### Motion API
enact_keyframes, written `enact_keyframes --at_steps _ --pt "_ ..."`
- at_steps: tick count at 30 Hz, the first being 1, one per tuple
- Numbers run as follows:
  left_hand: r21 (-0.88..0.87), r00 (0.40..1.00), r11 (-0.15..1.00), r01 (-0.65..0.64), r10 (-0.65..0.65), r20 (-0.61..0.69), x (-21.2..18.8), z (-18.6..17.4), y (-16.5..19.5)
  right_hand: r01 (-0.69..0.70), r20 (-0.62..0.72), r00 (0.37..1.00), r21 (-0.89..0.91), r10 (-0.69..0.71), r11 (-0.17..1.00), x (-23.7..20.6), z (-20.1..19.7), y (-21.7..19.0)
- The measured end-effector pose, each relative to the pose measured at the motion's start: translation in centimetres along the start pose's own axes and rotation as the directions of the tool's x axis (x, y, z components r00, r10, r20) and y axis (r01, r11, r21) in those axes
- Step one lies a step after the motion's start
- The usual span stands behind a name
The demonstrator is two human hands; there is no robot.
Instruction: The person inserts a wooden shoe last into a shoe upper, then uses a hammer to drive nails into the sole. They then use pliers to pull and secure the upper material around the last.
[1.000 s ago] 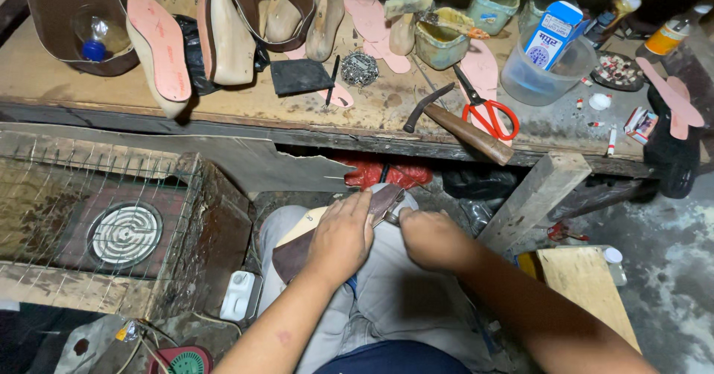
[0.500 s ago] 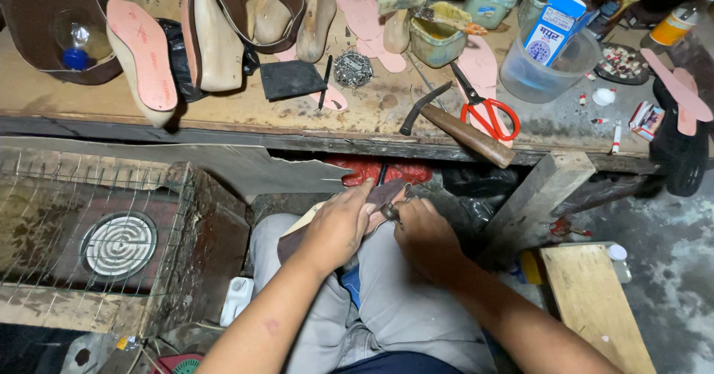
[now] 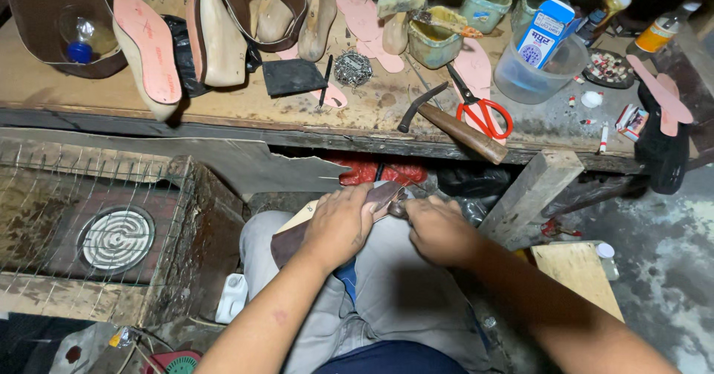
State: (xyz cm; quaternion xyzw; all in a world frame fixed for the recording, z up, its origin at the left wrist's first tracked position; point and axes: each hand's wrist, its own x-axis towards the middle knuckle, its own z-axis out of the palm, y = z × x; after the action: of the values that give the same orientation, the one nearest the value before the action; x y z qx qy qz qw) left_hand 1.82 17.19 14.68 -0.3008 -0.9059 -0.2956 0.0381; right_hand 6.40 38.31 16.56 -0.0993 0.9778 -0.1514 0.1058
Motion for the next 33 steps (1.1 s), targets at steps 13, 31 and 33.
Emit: enact_keyframes --at_steps 13,31,33 --pt "-0.092 0.996 0.993 -0.079 0.076 -0.042 -0.1 0.6 -1.2 -0.027 -0.216 0.976 0.024 0.032 0.999 0.2 4.4 -0.6" --pt "-0.039 0.992 0.994 -0.104 0.1 -0.078 -0.5 -0.5 -1.0 0.115 -0.208 0.958 -0.349 -0.196 0.93 -0.3 3.1 -2.1" --pt "-0.048 0.994 0.994 -0.095 0.092 -0.067 -0.4 -0.4 -1.2 0.05 -0.171 0.98 -0.288 -0.102 0.956 -0.3 3.7 -1.5"
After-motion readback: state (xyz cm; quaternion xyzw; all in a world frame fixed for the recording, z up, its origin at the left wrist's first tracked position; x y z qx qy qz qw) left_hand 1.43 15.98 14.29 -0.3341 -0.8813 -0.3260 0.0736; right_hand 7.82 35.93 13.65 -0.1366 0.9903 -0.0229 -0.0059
